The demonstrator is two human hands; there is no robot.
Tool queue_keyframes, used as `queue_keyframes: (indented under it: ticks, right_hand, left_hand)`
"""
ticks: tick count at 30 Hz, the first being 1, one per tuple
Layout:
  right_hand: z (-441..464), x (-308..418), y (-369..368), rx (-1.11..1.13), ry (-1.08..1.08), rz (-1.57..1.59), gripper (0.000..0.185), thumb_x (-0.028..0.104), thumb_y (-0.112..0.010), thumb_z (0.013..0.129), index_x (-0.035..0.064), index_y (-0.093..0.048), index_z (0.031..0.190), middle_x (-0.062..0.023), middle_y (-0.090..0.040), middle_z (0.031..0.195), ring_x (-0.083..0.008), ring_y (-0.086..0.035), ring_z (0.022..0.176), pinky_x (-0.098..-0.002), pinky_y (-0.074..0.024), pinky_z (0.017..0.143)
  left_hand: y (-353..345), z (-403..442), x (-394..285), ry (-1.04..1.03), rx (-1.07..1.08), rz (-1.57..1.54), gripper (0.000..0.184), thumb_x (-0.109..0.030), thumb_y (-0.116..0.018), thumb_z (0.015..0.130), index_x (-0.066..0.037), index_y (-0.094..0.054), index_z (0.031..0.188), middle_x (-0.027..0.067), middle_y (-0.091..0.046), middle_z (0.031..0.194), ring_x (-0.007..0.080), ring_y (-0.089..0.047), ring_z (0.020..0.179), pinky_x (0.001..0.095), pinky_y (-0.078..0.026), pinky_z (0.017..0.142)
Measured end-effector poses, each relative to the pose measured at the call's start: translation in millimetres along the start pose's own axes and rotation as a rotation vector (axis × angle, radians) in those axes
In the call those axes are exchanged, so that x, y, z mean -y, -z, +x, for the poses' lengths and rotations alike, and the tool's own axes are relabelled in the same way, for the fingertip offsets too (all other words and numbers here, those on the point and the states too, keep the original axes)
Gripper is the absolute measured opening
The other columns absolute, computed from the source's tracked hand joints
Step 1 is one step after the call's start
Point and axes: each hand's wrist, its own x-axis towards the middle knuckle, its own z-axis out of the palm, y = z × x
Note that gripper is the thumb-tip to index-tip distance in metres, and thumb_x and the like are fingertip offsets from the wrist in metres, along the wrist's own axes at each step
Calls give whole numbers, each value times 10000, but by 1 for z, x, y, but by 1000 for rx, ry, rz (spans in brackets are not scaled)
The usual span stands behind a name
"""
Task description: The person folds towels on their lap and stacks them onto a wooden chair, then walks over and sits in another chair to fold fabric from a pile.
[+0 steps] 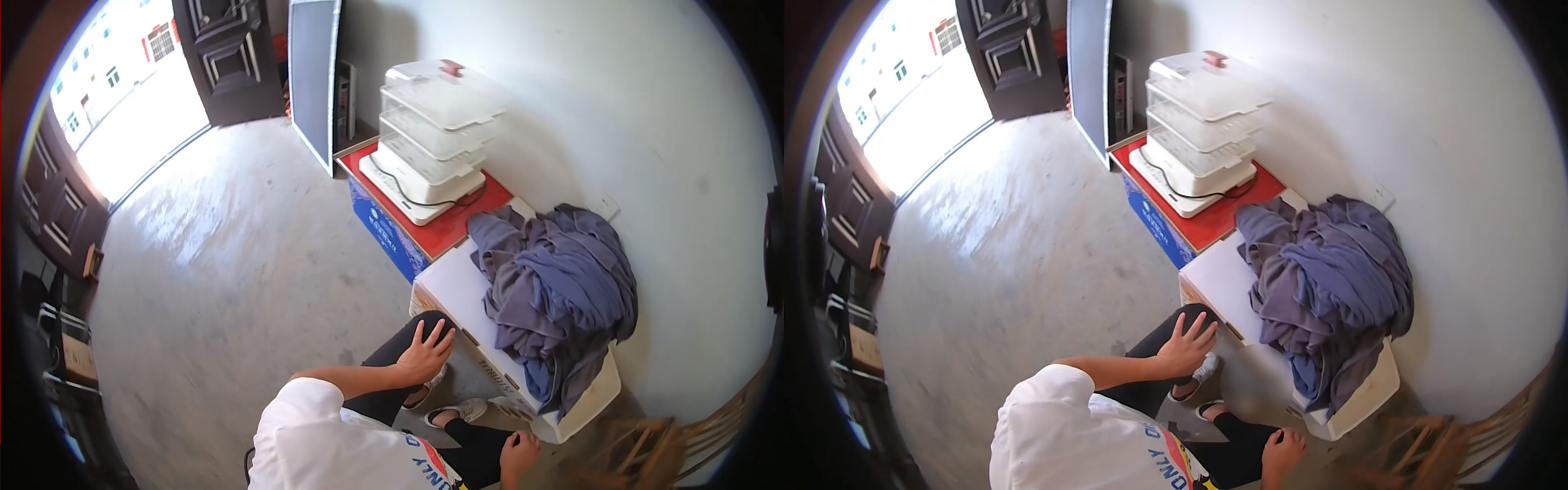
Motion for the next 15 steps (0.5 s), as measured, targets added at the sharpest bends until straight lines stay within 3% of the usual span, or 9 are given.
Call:
queue_keyframes:
  ticks: [3, 7, 15]
  right_hand:
    - [-6, -5, 0, -92, 44, 110, 78, 104, -636, 742, 27, -649, 747, -120, -646, 843, -303, -593, 871, -419, -455, 802]
    - [-2, -6, 0, -229, 135, 239, 74, 96, -631, 730, 28, -616, 707, -128, -611, 772, -306, -586, 809, -436, -437, 794]
    - [4, -6, -4, -154, 172, 219, 112, 129, -623, 746, 47, -593, 676, -101, -614, 760, -288, -578, 805, -430, -424, 761]
  left_hand:
    - [-2, 3, -10, -143, 70, 112, 486, -281, -542, 783, -40, -586, 1202, 144, -401, 1405, 401, -244, 1366, 713, -228, 988]
    - [0, 7, -19, -143, 19, 132, 463, -289, -539, 781, -42, -610, 1166, 141, -428, 1383, 389, -253, 1365, 718, -208, 996]
    - [6, 1, -20, -93, 109, 264, 442, -300, -555, 769, -41, -639, 1118, 157, -470, 1332, 369, -278, 1355, 732, -184, 1006]
